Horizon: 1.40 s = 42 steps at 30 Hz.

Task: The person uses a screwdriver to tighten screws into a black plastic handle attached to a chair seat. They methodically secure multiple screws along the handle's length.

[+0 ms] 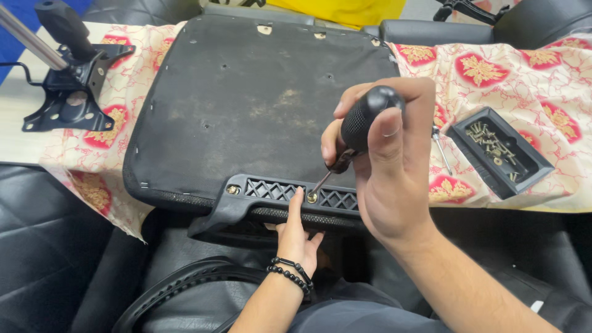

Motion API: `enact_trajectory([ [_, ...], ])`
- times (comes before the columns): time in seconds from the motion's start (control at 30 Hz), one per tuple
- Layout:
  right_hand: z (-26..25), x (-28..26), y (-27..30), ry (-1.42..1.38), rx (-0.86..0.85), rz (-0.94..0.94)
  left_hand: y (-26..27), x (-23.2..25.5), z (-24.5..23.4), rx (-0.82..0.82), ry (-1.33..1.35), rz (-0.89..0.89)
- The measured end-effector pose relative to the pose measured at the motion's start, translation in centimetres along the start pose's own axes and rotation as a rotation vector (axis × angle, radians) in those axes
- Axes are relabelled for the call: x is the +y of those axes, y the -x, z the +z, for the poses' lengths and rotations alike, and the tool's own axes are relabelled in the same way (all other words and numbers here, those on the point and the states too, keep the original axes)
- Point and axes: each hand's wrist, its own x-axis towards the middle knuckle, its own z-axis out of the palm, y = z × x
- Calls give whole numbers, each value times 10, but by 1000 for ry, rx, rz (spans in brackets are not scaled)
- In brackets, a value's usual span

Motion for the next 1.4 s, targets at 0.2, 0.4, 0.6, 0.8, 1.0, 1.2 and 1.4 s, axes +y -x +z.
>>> enact_trajectory([
  [0.2,-8,1,-1,-240,-25,117,4,3,5,30,-22,8],
  [0.4,-21,7,-8,-226,-110,171,11,1,11,85,-77,53],
  [0.6,-27,-12,-20,-546,238,494,14,1,13,109,-68,66],
  [0.8,-30,2,-19,-110,-118,108,14,0,14,104,-61,77],
  [1.0,-36,4,-12,30,-187,-31,13,0,13,103,-62,81],
  [1.2,-34,1,-11,-42,-158,-11,11,-1,12,116,-78,72],
  [1.4,-38,-8,-17,-143,-133,133,11,0,11,103,-66,71],
])
